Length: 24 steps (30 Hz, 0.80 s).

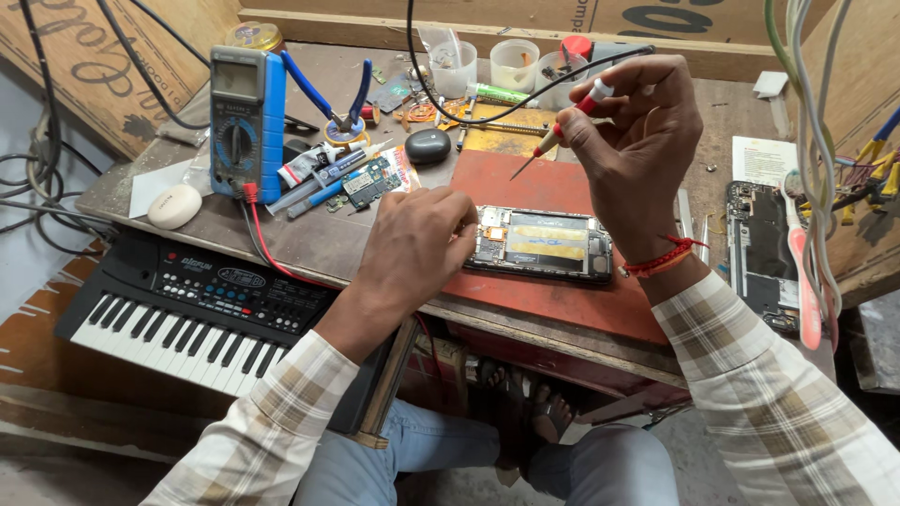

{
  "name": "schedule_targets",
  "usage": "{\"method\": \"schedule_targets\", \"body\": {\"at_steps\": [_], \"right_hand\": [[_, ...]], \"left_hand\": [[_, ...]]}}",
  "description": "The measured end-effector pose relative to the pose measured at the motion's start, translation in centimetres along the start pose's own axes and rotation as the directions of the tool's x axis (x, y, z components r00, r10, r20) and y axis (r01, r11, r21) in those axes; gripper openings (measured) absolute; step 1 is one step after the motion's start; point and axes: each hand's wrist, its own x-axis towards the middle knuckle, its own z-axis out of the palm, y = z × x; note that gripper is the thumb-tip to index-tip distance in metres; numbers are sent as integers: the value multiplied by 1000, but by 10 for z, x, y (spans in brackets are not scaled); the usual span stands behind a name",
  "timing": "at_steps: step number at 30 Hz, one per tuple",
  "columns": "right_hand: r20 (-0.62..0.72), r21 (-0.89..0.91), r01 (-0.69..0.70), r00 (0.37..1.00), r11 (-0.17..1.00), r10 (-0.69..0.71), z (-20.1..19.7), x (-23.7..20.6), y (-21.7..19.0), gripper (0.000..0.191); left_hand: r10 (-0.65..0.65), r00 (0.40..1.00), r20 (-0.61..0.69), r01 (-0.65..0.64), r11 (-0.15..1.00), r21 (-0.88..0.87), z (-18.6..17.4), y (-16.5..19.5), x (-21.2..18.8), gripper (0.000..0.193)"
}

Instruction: The person uses a red-handled screwdriver to remove screws from a disassembled mobile phone on a red mat. They lift and set aside a metal bracket, then continue unscrewing and removing small components from the phone chassis.

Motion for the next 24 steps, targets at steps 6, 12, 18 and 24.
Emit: {"method": "schedule_targets", "body": {"at_steps": [6,12,18,24], "right_hand": [[-11,-5,-12,1000,1000,12,5,0,-6,32],[-13,-5,-13,1000,1000,13,7,1,-10,33],[-9,3,-13,1000,1000,13,8,0,-8,33],[-13,-33,-8,1000,999,8,7,2,-7,33]], "left_hand": [[104,990,100,-104,995,2,-8,0,5,21],[136,961,240,-167,979,117,-13,3,23,17],[143,920,364,-208,967,145,-16,3,36,11],[89,880,466,-165,978,127,-16,6,44,19]]}}
